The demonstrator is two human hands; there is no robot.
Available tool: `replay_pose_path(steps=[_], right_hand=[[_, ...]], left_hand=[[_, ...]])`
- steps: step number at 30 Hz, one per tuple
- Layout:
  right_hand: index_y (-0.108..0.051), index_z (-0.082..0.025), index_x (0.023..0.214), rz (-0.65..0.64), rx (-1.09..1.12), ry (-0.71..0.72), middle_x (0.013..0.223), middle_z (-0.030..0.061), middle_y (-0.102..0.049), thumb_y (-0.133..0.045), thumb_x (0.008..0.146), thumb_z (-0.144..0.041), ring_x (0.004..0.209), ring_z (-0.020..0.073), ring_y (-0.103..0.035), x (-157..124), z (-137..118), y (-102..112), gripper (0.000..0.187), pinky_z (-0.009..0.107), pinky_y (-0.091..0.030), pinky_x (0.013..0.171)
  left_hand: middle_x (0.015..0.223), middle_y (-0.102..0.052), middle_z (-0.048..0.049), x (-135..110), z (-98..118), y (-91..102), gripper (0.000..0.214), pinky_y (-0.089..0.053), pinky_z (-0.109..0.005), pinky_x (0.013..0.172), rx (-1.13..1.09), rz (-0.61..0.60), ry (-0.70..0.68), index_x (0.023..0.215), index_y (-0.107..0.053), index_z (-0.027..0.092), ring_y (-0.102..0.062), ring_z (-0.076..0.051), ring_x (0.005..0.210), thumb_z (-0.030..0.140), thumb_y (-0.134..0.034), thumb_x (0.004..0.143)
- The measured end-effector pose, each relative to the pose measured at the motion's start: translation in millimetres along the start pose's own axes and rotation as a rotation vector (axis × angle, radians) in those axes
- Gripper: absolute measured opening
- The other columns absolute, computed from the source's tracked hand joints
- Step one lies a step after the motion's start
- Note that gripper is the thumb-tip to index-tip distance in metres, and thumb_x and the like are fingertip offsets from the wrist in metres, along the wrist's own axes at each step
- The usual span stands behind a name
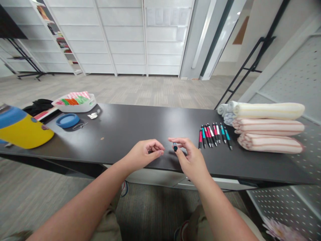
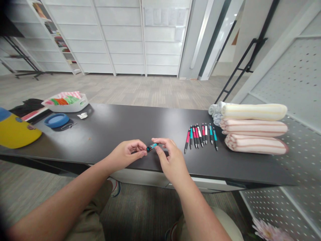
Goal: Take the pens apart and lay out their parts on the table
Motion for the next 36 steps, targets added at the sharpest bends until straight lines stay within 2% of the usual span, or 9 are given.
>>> replay_pose_path(steps=[4,8,12,15,20,25,28,30,36], right_hand=[[-0.068,-0.029,0.124,0.005,-0.026,-0.013,0.133,0.0077,-0.072,-0.054,0.104,-0.038,0.105,0.0228,-0.068,0.1,0.7,0.7,0.026,0.024,-0.048,0.053],[-0.068,-0.026,0.121,0.037,-0.122,-0.011,0.12,0.0084,-0.075,-0.056,0.103,-0.04,0.096,0.0229,-0.069,1.1,4.1,1.0,0.026,0.03,-0.051,0.064],[-0.071,-0.023,0.109,0.048,-0.364,0.004,0.101,0.0083,-0.077,-0.06,0.1,-0.036,0.094,0.0273,-0.067,3.8,10.7,0.0,0.019,0.04,-0.052,0.082],[-0.072,-0.023,0.098,0.015,-0.515,0.03,0.096,0.0087,-0.075,-0.061,0.099,-0.032,0.093,0.0297,-0.064,5.0,13.8,-3.4,0.014,0.043,-0.049,0.083],[-0.073,-0.023,0.096,0.015,-0.632,0.057,0.098,0.0101,-0.072,-0.063,0.099,-0.033,0.093,0.0306,-0.062,3.8,13.2,-7.5,0.014,0.044,-0.048,0.085],[-0.076,-0.025,0.104,-0.048,-0.62,0.13,0.103,0.0097,-0.072,-0.062,0.1,-0.036,0.096,0.0296,-0.062,2.3,12.5,-12.8,0.018,0.044,-0.048,0.088],[-0.076,-0.026,0.11,-0.073,-0.606,0.164,0.105,0.0095,-0.071,-0.063,0.1,-0.039,0.098,0.0294,-0.062,2.5,14.7,-14.9,0.02,0.044,-0.048,0.09],[-0.075,-0.024,0.113,-0.053,-0.608,0.165,0.107,0.0103,-0.071,-0.064,0.099,-0.04,0.099,0.0303,-0.063,3.2,16.7,-14.7,0.023,0.045,-0.048,0.091],[-0.072,-0.023,0.114,-0.015,-0.656,0.154,0.112,0.0108,-0.071,-0.061,0.1,-0.042,0.102,0.031,-0.062,5.1,19.1,-15.3,0.026,0.045,-0.048,0.095]], left_hand=[[0.086,-0.073,-0.0034,-0.5,0.0,-1.2,0.022,-0.051,-0.027,0.077,-0.02,0.001,0.004,0.099,-0.073,0.017,-0.065,-0.015,0.08,0.038,-0.073,0.092],[0.093,-0.073,-0.0051,0.7,-2.4,-2.0,0.024,-0.054,-0.029,0.08,-0.047,0.008,-0.023,0.108,-0.07,0.017,-0.067,-0.015,0.082,0.035,-0.072,0.092],[0.126,-0.069,-0.0124,1.6,-7.1,10.2,0.047,-0.058,-0.036,0.092,0.049,0.238,-0.057,0.132,-0.059,0.019,-0.068,-0.021,0.107,0.032,-0.074,0.089],[0.134,-0.065,-0.0146,-0.3,-8.0,19.7,0.046,-0.057,-0.044,0.1,0.237,0.37,-0.015,0.13,-0.06,0.018,-0.066,-0.026,0.116,0.031,-0.074,0.088],[0.129,-0.067,-0.0135,-3.1,1.3,20.5,0.036,-0.054,-0.049,0.107,0.457,0.334,-0.066,0.126,-0.065,0.019,-0.065,-0.029,0.12,0.024,-0.069,0.09],[0.153,-0.057,-0.0152,-5.7,7.5,5.3,0.045,-0.038,-0.053,0.123,0.594,0.222,-0.232,0.139,-0.063,0.021,-0.051,-0.032,0.143,0.023,-0.066,0.094],[0.144,-0.066,-0.0127,-4.7,1.9,-3.8,0.032,-0.041,-0.052,0.12,0.66,0.136,-0.24,0.129,-0.071,0.023,-0.059,-0.03,0.135,0.024,-0.061,0.099],[0.134,-0.072,-0.0127,-4.2,-1.1,-2.8,0.027,-0.046,-0.048,0.116,0.681,0.145,-0.222,0.12,-0.077,0.021,-0.064,-0.028,0.127,0.022,-0.057,0.101],[0.116,-0.075,-0.0074,-10.0,-6.5,34.4,0.023,-0.051,-0.04,0.1,0.861,0.31,-0.053,0.112,-0.081,0.026,-0.064,-0.025,0.109,0.035,-0.064,0.101]])
Point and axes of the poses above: each hand's wrist, its own x-axis towards the middle knuckle, its own y-axis out of the back of the hand, z = x × y, the point moved 5 cm from there along x, towards the middle knuckle
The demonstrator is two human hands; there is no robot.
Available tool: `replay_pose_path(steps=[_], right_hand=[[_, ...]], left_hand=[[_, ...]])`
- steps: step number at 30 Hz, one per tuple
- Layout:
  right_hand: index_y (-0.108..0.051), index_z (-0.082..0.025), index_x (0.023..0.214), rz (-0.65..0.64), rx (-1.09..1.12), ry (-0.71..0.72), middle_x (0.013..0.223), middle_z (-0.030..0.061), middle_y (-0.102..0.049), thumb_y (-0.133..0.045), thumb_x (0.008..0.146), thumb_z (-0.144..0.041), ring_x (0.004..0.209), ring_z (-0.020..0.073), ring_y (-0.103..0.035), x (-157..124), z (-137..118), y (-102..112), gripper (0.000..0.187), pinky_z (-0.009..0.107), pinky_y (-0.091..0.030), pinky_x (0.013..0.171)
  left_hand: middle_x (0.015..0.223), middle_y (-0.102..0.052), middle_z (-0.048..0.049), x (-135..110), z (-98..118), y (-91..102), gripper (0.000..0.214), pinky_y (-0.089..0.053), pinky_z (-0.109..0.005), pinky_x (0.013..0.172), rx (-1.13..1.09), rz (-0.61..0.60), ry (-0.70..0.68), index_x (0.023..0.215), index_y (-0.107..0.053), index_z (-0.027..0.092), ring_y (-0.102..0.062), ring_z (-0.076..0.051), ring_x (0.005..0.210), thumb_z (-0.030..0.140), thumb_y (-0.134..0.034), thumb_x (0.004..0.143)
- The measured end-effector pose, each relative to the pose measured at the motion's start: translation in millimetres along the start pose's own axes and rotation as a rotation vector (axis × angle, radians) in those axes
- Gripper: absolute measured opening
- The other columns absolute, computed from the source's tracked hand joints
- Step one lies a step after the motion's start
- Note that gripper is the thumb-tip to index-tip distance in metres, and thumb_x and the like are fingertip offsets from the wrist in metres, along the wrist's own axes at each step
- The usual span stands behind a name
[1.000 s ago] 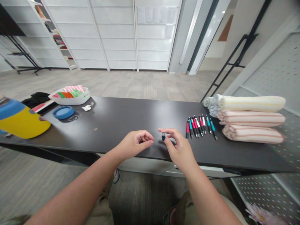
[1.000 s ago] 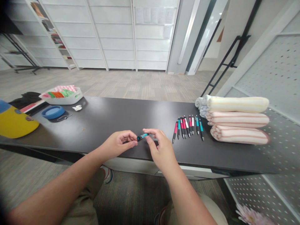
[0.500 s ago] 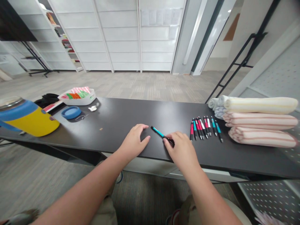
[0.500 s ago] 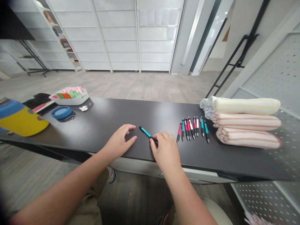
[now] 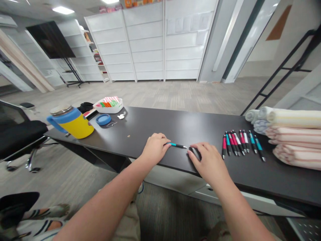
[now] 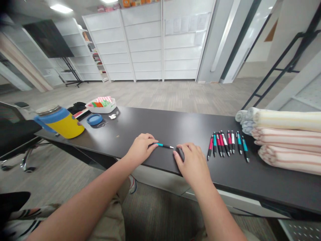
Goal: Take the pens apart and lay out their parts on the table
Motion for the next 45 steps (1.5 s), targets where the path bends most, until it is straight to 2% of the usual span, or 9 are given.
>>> replay_pose_path(steps=[4,11,16,22,26,33,40,45], right_hand=[[-0.073,-0.024,0.11,-0.011,-0.042,-0.007,0.112,0.01,-0.07,-0.059,0.101,-0.042,0.102,0.0305,-0.062,1.3,-0.6,-1.3,0.024,0.045,-0.047,0.095],[-0.073,-0.024,0.109,-0.028,-0.107,-0.005,0.109,0.0109,-0.07,-0.056,0.101,-0.042,0.1,0.0313,-0.061,2.9,-2.6,-3.4,0.026,0.045,-0.047,0.092],[-0.073,-0.025,0.11,-0.02,-0.149,0.0,0.11,0.0105,-0.07,-0.055,0.101,-0.041,0.1,0.0315,-0.061,1.8,-1.0,-5.0,0.026,0.044,-0.047,0.092],[-0.074,-0.024,0.108,-0.028,-0.125,-0.017,0.111,0.0099,-0.071,-0.054,0.1,-0.041,0.102,0.0313,-0.061,1.5,1.8,-4.9,0.027,0.044,-0.047,0.093],[-0.074,-0.023,0.106,-0.021,-0.112,-0.066,0.111,0.0104,-0.071,-0.054,0.1,-0.04,0.103,0.0307,-0.061,1.4,4.6,-4.3,0.026,0.043,-0.046,0.094],[-0.073,-0.02,0.101,0.034,-0.142,-0.126,0.109,0.0118,-0.071,-0.052,0.101,-0.035,0.103,0.0285,-0.06,1.8,-1.0,0.0,0.026,0.039,-0.045,0.094],[-0.072,-0.02,0.099,0.029,-0.17,-0.152,0.108,0.011,-0.071,-0.053,0.1,-0.033,0.102,0.0269,-0.06,5.7,-4.4,2.3,0.022,0.036,-0.044,0.092],[-0.07,-0.021,0.101,0.0,-0.176,-0.164,0.109,0.0104,-0.07,-0.053,0.102,-0.035,0.101,0.026,-0.06,7.2,-6.5,3.8,0.022,0.035,-0.043,0.089]], left_hand=[[0.109,-0.073,-0.0054,-0.8,-46.1,20.9,0.02,-0.05,-0.035,0.096,0.113,0.014,0.196,0.107,-0.082,0.03,-0.064,-0.023,0.105,0.041,-0.067,0.098],[0.105,-0.071,-0.011,-20.0,-139.9,67.5,0.027,-0.051,-0.033,0.087,0.243,0.154,0.502,0.098,-0.079,0.02,-0.066,-0.025,0.097,0.043,-0.066,0.097],[0.105,-0.073,-0.012,-37.6,-177.7,86.5,0.03,-0.051,-0.032,0.089,0.295,0.202,0.645,0.095,-0.079,0.02,-0.068,-0.026,0.101,0.046,-0.065,0.096],[0.105,-0.076,-0.0171,-53.6,-200.6,102.6,0.026,-0.055,-0.038,0.086,0.326,0.259,0.821,0.094,-0.077,0.017,-0.071,-0.032,0.102,0.04,-0.067,0.091],[0.107,-0.077,-0.0168,-60.3,-210.0,109.9,0.025,-0.057,-0.04,0.085,0.318,0.273,0.891,0.097,-0.077,0.019,-0.072,-0.033,0.102,0.039,-0.065,0.09],[0.111,-0.077,-0.02,-59.2,-209.9,111.3,0.029,-0.057,-0.045,0.088,0.262,0.232,0.891,0.098,-0.076,0.017,-0.072,-0.037,0.107,0.043,-0.067,0.089],[0.119,-0.076,-0.0191,-59.3,-212.3,112.0,0.043,-0.057,-0.046,0.092,0.231,0.242,0.876,0.113,-0.075,0.019,-0.071,-0.038,0.111,0.053,-0.068,0.088],[0.121,-0.075,-0.0201,-57.9,-216.4,109.7,0.046,-0.057,-0.047,0.092,0.243,0.22,0.877,0.114,-0.076,0.019,-0.07,-0.039,0.112,0.056,-0.067,0.087]])
Point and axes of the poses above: each hand's wrist, its own x-axis towards the middle knuckle, its own y-axis out of the back of the hand, z = x × y, the point moved 5 cm from there along x, towards the middle knuckle
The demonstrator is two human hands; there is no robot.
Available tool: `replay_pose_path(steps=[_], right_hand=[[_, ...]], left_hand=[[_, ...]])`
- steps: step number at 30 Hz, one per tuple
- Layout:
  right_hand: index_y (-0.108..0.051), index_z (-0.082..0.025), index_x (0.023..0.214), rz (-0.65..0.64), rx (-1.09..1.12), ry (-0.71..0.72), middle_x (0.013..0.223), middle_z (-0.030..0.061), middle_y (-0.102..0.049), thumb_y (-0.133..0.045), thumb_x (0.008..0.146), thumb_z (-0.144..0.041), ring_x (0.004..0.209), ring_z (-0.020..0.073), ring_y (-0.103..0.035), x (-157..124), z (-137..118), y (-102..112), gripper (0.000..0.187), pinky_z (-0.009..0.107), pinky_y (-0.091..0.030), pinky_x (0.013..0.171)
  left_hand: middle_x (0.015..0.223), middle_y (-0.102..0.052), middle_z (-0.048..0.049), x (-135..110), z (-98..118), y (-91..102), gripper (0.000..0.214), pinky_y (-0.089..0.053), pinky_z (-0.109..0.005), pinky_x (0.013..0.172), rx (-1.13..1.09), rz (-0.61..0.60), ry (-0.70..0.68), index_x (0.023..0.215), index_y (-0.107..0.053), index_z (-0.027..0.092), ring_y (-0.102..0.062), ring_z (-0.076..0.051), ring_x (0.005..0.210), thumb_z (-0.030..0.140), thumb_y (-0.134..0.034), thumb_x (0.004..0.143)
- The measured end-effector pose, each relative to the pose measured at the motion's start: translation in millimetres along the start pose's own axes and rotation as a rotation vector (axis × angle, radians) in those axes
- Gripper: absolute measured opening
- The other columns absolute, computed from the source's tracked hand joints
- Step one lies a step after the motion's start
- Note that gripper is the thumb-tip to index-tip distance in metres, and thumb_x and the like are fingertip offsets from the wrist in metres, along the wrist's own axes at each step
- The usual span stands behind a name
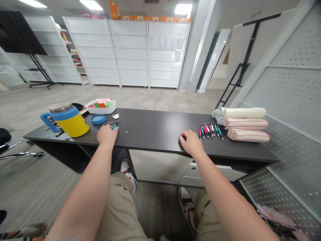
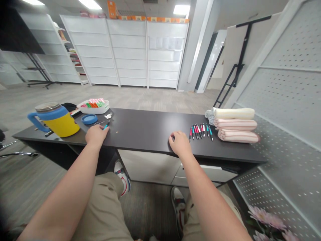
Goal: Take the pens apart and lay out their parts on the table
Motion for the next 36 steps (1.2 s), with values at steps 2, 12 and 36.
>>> replay_pose_path(steps=[2,12,36], right_hand=[[-0.07,-0.021,0.101,-0.015,-0.001,-0.002,0.108,0.0102,-0.069,-0.054,0.101,-0.035,0.1,0.0259,-0.06,0.6,-2.0,1.5,0.021,0.035,-0.042,0.087],[-0.068,-0.023,0.104,-0.049,0.002,0.044,0.109,0.0101,-0.067,-0.057,0.102,-0.036,0.103,0.0291,-0.057,-3.8,-10.5,3.5,0.017,0.04,-0.043,0.089],[-0.066,-0.022,0.107,-0.134,-0.011,0.075,0.106,0.0084,-0.071,-0.057,0.103,-0.034,0.097,0.027,-0.063,11.4,-20.4,-3.1,0.015,0.037,-0.043,0.085]], left_hand=[[0.121,-0.075,-0.019,-0.9,-0.5,0.0,0.044,-0.056,-0.046,0.092,0.008,0.0,-0.011,0.113,-0.076,0.021,-0.07,-0.038,0.112,0.055,-0.065,0.088],[0.103,-0.079,-0.0101,1.0,-3.1,1.6,0.035,-0.054,-0.036,0.075,0.066,-0.036,-0.056,0.1,-0.075,0.023,-0.072,-0.032,0.093,0.052,-0.06,0.088],[0.105,-0.078,-0.0088,-3.3,1.7,2.3,0.039,-0.054,-0.042,0.074,0.104,-0.032,0.025,0.101,-0.074,0.026,-0.071,-0.036,0.093,0.058,-0.056,0.088]])
Point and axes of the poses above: each hand's wrist, its own x-axis towards the middle knuckle, its own y-axis out of the back of the hand, z = x × y, the point moved 5 cm from there along x, towards the middle knuckle
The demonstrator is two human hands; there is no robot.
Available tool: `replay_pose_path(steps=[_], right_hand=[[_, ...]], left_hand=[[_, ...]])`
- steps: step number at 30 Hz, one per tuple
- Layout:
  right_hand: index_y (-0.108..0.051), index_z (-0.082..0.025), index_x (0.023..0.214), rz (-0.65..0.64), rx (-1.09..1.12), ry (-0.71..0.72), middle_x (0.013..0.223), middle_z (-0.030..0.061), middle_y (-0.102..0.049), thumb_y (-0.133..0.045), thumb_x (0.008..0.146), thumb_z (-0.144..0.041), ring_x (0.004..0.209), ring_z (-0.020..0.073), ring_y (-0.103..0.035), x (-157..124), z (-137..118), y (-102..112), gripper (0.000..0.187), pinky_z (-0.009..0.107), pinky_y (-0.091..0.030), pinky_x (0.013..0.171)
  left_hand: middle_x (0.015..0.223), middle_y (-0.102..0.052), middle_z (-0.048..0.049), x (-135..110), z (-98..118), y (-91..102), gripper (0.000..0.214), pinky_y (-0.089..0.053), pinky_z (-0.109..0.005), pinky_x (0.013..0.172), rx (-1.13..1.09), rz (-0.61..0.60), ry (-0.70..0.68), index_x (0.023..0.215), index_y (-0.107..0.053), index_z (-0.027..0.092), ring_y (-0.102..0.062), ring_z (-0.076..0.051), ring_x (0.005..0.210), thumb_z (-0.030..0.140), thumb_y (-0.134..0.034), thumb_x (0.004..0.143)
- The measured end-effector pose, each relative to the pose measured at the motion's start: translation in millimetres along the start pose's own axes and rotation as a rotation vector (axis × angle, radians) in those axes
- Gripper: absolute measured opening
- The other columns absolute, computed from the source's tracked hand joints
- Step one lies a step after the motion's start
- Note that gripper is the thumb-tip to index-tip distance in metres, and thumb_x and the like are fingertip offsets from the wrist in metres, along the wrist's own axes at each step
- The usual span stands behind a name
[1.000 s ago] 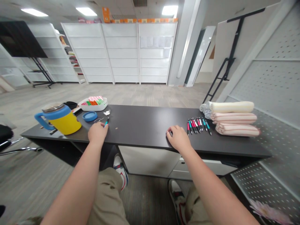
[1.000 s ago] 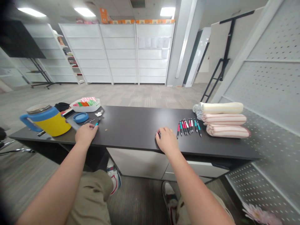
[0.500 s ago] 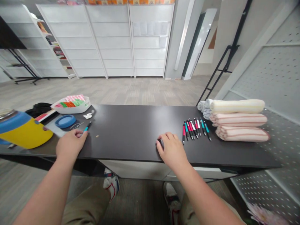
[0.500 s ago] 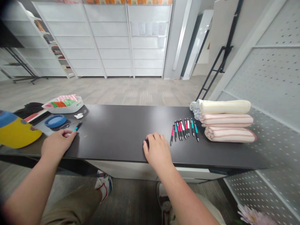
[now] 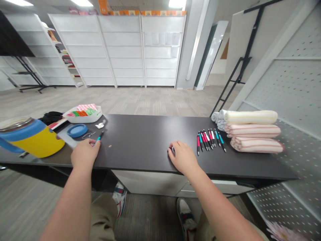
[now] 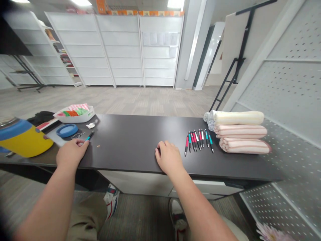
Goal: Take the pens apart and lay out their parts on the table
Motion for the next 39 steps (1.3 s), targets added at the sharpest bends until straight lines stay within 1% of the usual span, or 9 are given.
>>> replay_pose_path(steps=[3,11,14,19,23,25,30,34,39], right_hand=[[-0.065,-0.023,0.105,-0.021,0.011,0.023,0.1,0.0064,-0.073,-0.056,0.103,-0.033,0.094,0.0259,-0.065,-1.4,0.0,0.5,0.014,0.036,-0.042,0.082],[-0.065,-0.023,0.098,-0.039,0.039,0.11,0.092,0.0062,-0.075,-0.05,0.105,-0.031,0.087,0.0254,-0.069,-1.5,-10.7,-3.1,0.018,0.036,-0.044,0.076],[-0.064,-0.023,0.097,-0.042,0.038,0.135,0.092,0.0064,-0.074,-0.05,0.106,-0.03,0.086,0.026,-0.069,3.4,-19.7,-7.7,0.018,0.037,-0.046,0.077],[-0.064,-0.021,0.117,0.0,0.134,0.139,0.107,0.0095,-0.073,-0.05,0.106,-0.032,0.096,0.0271,-0.07,4.2,-24.0,-10.0,0.021,0.04,-0.052,0.086],[-0.049,-0.019,0.146,0.048,0.299,0.142,0.131,0.015,-0.066,-0.054,0.105,-0.038,0.116,0.0286,-0.067,3.4,-15.5,-1.4,0.046,0.042,-0.053,0.099],[-0.047,-0.021,0.151,-0.001,0.338,0.193,0.134,0.0138,-0.065,-0.054,0.106,-0.038,0.118,0.0277,-0.066,4.3,-11.5,0.8,0.048,0.041,-0.052,0.1],[-0.072,-0.024,0.115,-0.166,0.389,0.311,0.105,0.0056,-0.072,-0.052,0.108,-0.034,0.1,0.0218,-0.068,6.4,-4.4,-1.1,0.023,0.034,-0.051,0.09],[-0.072,-0.023,0.104,-0.173,0.426,0.302,0.097,0.0036,-0.071,-0.056,0.106,-0.035,0.093,0.0204,-0.066,8.3,-3.4,-2.4,0.02,0.032,-0.048,0.084],[-0.071,-0.023,0.099,-0.207,0.498,0.193,0.092,0.0029,-0.074,-0.051,0.108,-0.039,0.086,0.0196,-0.067,12.1,-0.6,-2.6,0.028,0.03,-0.044,0.074]], left_hand=[[0.103,-0.078,-0.0132,-0.5,0.1,-4.5,0.037,-0.054,-0.045,0.076,-0.016,0.015,-0.017,0.099,-0.073,0.025,-0.071,-0.038,0.095,0.055,-0.054,0.09],[0.103,-0.071,-0.0122,-10.8,7.8,-3.7,0.031,-0.055,-0.039,0.088,-0.083,0.137,-0.331,0.1,-0.067,0.022,-0.068,-0.031,0.099,0.047,-0.051,0.093],[0.103,-0.071,-0.0109,-19.9,21.8,-1.1,0.029,-0.054,-0.037,0.09,-0.16,0.135,-0.434,0.1,-0.065,0.021,-0.068,-0.029,0.1,0.046,-0.052,0.093],[0.104,-0.075,-0.0044,-61.3,88.6,-8.5,0.022,-0.053,-0.033,0.088,-0.389,-0.037,-0.62,0.105,-0.067,0.025,-0.07,-0.024,0.098,0.043,-0.055,0.097],[0.105,-0.075,-0.0024,-118.5,163.2,-25.3,0.018,-0.053,-0.03,0.087,-0.472,-0.294,-0.989,0.107,-0.069,0.027,-0.07,-0.02,0.095,0.036,-0.055,0.102],[0.106,-0.075,-0.0032,-139.0,186.8,-29.5,0.018,-0.052,-0.031,0.089,-0.512,-0.353,-1.126,0.109,-0.07,0.027,-0.07,-0.02,0.099,0.035,-0.055,0.104],[0.095,-0.074,-0.0014,-140.9,196.4,-31.2,0.014,-0.051,-0.028,0.075,-0.661,-0.4,-1.037,0.103,-0.073,0.026,-0.066,-0.017,0.079,0.037,-0.068,0.097],[0.082,-0.07,0.0023,-131.3,185.6,-30.0,0.015,-0.048,-0.026,0.065,-0.752,-0.421,-0.906,0.1,-0.074,0.025,-0.06,-0.014,0.067,0.036,-0.076,0.091],[0.087,-0.074,0.0015,-131.0,178.0,-25.6,0.019,-0.049,-0.025,0.068,-0.754,-0.439,-0.907,0.108,-0.077,0.025,-0.062,-0.014,0.07,0.032,-0.075,0.091]])
Point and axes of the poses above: each hand's wrist, its own x-axis towards the middle knuckle, its own y-axis out of the back of the hand, z = x × y, the point moved 5 cm from there along x, towards the middle knuckle
